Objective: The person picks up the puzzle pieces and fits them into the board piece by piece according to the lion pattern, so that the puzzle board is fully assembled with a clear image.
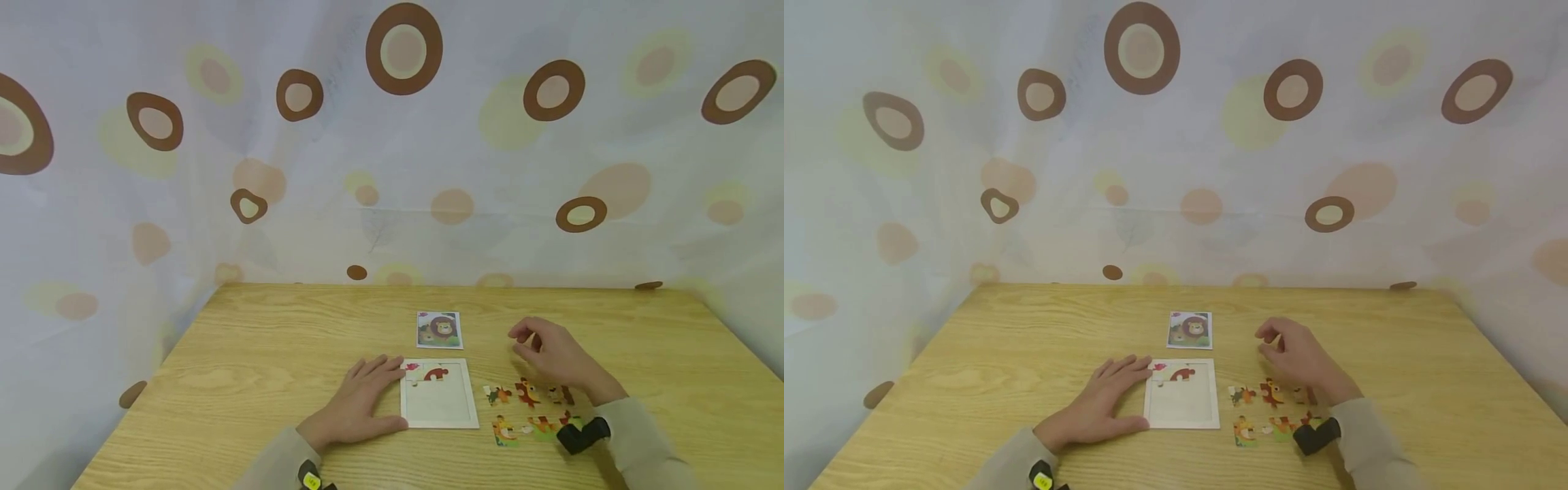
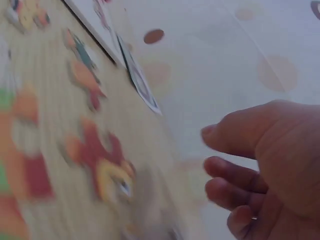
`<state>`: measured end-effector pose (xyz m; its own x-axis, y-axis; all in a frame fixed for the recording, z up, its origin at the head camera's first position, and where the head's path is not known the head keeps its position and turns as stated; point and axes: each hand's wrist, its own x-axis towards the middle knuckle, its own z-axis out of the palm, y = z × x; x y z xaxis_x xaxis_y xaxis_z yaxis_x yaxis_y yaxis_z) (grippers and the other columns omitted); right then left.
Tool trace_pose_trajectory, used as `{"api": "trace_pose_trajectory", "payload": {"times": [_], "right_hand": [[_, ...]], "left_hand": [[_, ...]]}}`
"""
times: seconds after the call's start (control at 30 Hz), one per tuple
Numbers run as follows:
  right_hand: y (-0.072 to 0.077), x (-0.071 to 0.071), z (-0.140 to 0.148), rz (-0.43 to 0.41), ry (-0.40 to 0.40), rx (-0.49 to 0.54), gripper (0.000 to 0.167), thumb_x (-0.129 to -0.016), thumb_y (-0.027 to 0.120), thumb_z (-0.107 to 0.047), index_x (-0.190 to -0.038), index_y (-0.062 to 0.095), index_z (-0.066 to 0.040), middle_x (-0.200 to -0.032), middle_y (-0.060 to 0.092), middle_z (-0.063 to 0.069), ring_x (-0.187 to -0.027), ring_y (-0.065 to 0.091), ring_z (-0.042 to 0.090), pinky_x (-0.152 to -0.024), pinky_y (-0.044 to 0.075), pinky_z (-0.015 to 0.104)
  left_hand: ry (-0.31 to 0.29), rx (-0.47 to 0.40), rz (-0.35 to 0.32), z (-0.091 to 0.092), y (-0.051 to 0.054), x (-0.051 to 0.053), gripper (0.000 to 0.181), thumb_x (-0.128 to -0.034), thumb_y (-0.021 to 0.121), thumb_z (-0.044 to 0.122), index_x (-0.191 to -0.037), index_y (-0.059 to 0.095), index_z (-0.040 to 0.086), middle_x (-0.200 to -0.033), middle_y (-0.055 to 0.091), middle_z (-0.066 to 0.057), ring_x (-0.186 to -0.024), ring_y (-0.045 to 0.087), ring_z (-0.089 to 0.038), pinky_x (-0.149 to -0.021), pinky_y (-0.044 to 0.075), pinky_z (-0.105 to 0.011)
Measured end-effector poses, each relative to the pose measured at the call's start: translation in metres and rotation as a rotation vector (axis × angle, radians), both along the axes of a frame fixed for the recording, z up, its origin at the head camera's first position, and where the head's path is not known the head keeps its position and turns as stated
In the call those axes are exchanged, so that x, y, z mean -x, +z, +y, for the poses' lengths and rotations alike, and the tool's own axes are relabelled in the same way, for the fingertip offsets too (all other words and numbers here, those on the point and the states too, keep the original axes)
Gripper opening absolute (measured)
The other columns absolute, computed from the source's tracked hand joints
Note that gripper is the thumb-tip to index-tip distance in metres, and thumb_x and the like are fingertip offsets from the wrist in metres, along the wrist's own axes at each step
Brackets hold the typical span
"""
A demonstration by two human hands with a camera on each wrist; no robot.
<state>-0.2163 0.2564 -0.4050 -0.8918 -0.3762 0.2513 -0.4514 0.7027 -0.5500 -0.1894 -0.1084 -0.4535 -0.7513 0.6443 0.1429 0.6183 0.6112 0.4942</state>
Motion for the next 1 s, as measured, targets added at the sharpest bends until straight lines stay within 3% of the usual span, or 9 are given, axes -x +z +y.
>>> {"api": "trace_pose_trajectory", "payload": {"times": [0.17, 0.33, 0.6, 0.83, 1.0], "right_hand": [[0.007, 0.002, 0.029, -0.069, 0.008, -0.107, 0.024, -0.089, 0.067, -0.01, -0.108, 0.061, 0.004, -0.098, 0.062, 0.012, -0.064, 0.05, 0.004, -0.06, 0.047, 0.024], [0.007, 0.003, 0.051, -0.151, 0.082, -0.145, 0.032, -0.085, 0.073, -0.018, -0.108, 0.062, 0.001, -0.098, 0.062, 0.01, -0.078, 0.057, 0.011, -0.065, 0.051, 0.025], [-0.002, 0.006, 0.071, -0.236, 0.15, -0.106, 0.035, -0.085, 0.074, -0.021, -0.112, 0.062, -0.002, -0.106, 0.062, 0.01, -0.088, 0.055, 0.012, -0.07, 0.05, 0.025], [-0.011, 0.01, 0.073, -0.271, 0.172, -0.034, 0.033, -0.084, 0.074, -0.016, -0.108, 0.06, 0.002, -0.093, 0.054, 0.005, -0.071, 0.039, 0.002, -0.062, 0.038, 0.022], [-0.013, 0.009, 0.074, -0.293, 0.155, 0.009, 0.032, -0.083, 0.075, -0.014, -0.105, 0.058, 0.004, -0.091, 0.053, 0.005, -0.07, 0.039, 0.002, -0.06, 0.039, 0.022]], "left_hand": [[-0.002, 0.003, 0.008, 0.0, -0.001, 0.0, 0.074, -0.0854, 0.062, 0.055, -0.144, 0.044, 0.014, -0.157, 0.031, -0.001, -0.146, 0.023, -0.031, -0.117, 0.011, -0.058], [-0.007, -0.002, 0.003, 0.0, -0.001, -0.001, 0.074, -0.0856, 0.062, 0.054, -0.144, 0.044, 0.013, -0.157, 0.031, -0.002, -0.146, 0.023, -0.031, -0.117, 0.01, -0.059], [0.002, 0.0, -0.01, 0.001, -0.001, 0.0, 0.074, -0.0858, 0.062, 0.056, -0.144, 0.044, 0.014, -0.157, 0.031, -0.001, -0.146, 0.023, -0.031, -0.117, 0.011, -0.059], [-0.002, -0.008, -0.019, 0.0, 0.0, 0.0, 0.074, -0.0857, 0.062, 0.056, -0.144, 0.044, 0.014, -0.157, 0.031, -0.001, -0.146, 0.023, -0.031, -0.116, 0.011, -0.06], [-0.005, -0.017, -0.021, 0.0, 0.001, 0.0, 0.074, -0.0854, 0.062, 0.055, -0.144, 0.044, 0.013, -0.157, 0.031, -0.001, -0.146, 0.023, -0.031, -0.116, 0.01, -0.06]]}}
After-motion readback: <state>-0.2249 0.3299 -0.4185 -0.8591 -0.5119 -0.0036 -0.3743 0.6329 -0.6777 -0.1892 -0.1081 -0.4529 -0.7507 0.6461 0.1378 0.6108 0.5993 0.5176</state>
